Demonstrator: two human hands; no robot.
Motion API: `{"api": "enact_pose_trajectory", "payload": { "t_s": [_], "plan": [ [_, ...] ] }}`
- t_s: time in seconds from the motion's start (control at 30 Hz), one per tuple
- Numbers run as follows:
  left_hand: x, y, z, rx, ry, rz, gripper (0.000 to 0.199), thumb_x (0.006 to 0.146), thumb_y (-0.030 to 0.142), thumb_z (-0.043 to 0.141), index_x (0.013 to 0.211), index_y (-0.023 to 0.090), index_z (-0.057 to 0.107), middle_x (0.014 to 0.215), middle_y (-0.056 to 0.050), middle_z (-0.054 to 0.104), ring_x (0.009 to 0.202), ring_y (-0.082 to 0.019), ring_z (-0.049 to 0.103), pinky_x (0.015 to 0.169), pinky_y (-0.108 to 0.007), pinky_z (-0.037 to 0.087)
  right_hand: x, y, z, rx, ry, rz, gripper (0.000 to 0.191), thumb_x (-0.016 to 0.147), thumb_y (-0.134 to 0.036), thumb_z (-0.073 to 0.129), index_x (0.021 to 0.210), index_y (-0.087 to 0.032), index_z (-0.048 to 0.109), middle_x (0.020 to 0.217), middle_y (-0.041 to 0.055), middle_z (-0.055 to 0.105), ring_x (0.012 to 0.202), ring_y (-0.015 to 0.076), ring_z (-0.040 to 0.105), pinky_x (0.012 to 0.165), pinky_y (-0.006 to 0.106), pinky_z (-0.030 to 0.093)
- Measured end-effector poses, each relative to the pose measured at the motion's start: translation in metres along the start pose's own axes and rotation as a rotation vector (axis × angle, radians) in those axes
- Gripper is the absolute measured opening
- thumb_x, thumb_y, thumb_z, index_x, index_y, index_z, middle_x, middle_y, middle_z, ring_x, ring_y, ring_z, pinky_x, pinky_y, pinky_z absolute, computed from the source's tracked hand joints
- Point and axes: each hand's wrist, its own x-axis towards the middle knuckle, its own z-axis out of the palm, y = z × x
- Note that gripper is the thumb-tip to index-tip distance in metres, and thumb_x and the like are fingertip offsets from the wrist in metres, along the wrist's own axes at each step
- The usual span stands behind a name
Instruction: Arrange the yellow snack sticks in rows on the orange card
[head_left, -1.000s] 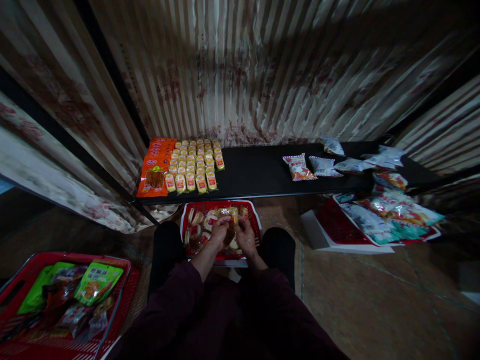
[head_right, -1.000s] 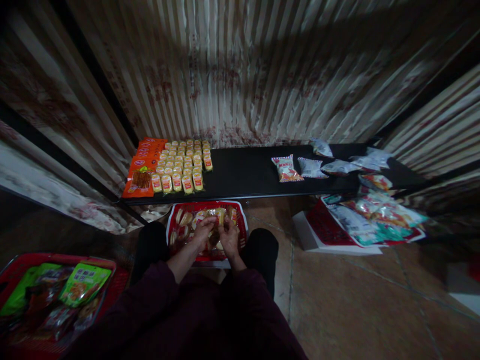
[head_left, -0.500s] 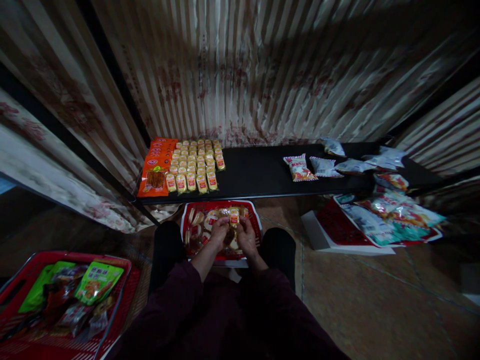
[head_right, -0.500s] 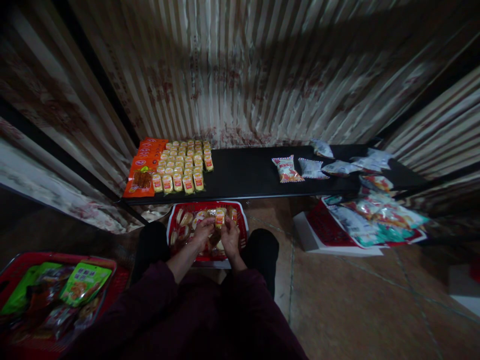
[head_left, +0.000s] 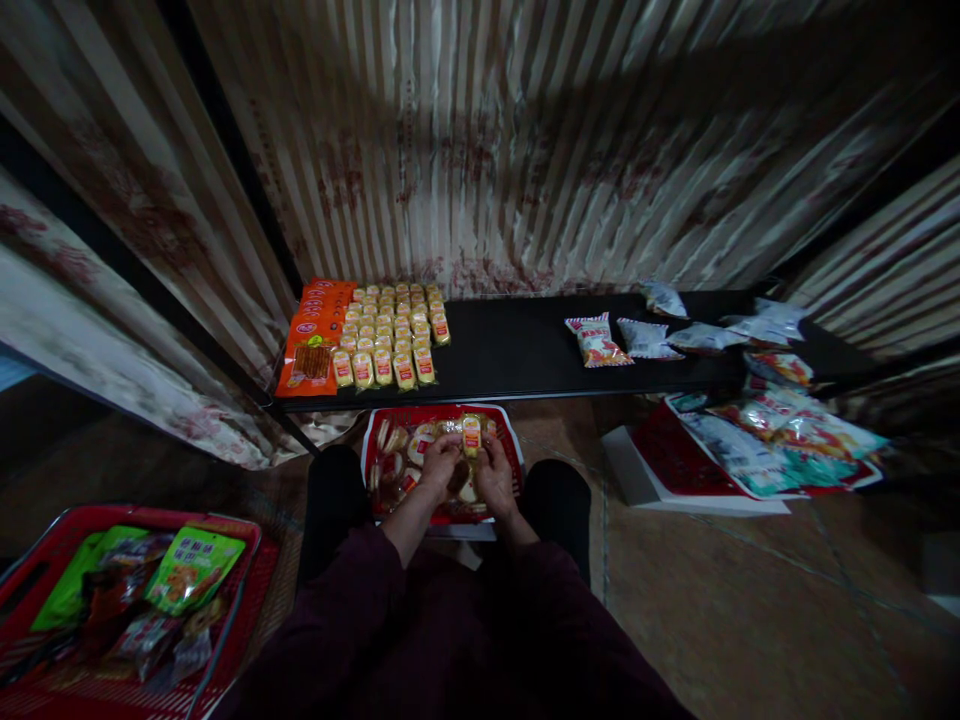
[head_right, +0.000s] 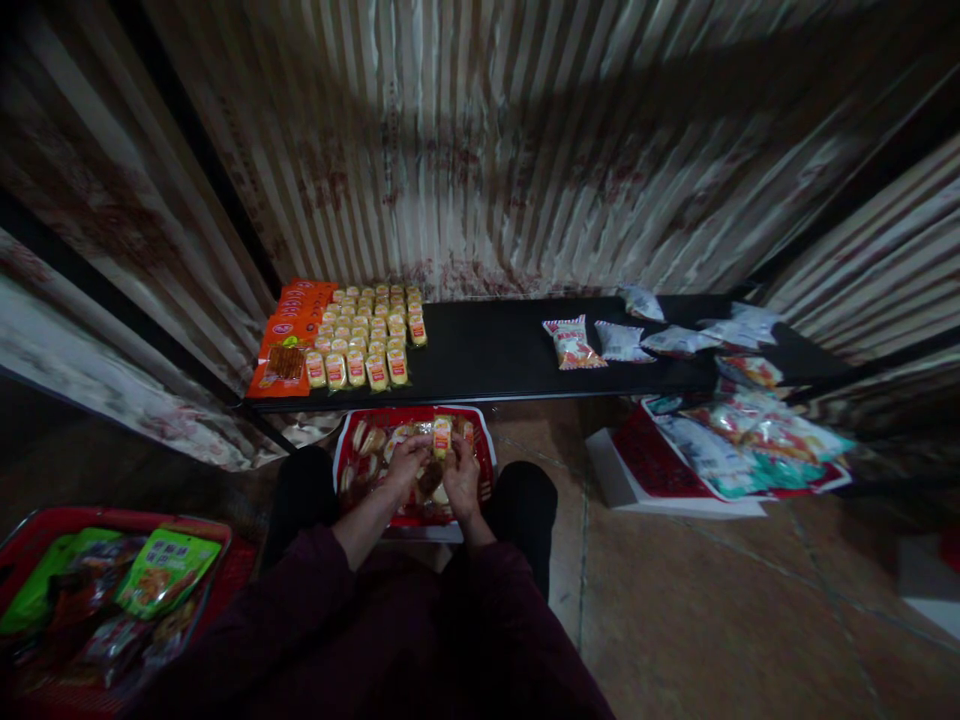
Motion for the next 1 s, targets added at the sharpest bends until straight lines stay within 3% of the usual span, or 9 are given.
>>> {"api": "enact_pose_trajectory", "payload": {
  "t_s": [0.43,0.63,1.0],
  "plan": [
    [0.007,0.007,0.006,0.074,-0.029,0.153,0.025,0.067,0.004,0.054,0.080,0.017,0.072,0.089,-0.005,0.073,0.084,-0.014,0.065,0.084,-0.028,0.049,0.007,-0.028,-0.001,0.008,0.012,-0.016,0.040,0.085,-0.031,0.043,0.122,-0.021,0.055,0.119,0.0092,0.064,0.109,0.0216,0.061,0.099,0.041,0.046],
    [0.008,0.018,0.012,0.074,-0.021,0.202,0.027,0.064,0.002,0.053,0.077,0.017,0.072,0.086,-0.006,0.074,0.080,-0.014,0.066,0.081,-0.028,0.050,0.016,-0.043,-0.003,-0.035,-0.013,-0.056,0.038,0.086,-0.030,0.042,0.120,-0.021,0.056,0.118,0.0093,0.063,0.109,0.0218,0.060,0.099,0.039,0.045],
    [0.006,0.044,0.017,0.042,-0.045,0.209,0.024,0.063,0.006,0.055,0.078,0.016,0.072,0.089,-0.007,0.074,0.081,-0.015,0.066,0.083,-0.030,0.050,0.038,-0.048,0.002,-0.093,-0.010,-0.136,0.038,0.087,-0.031,0.042,0.119,-0.021,0.059,0.117,0.0100,0.065,0.108,0.0225,0.060,0.099,0.040,0.044]
  ]
}}
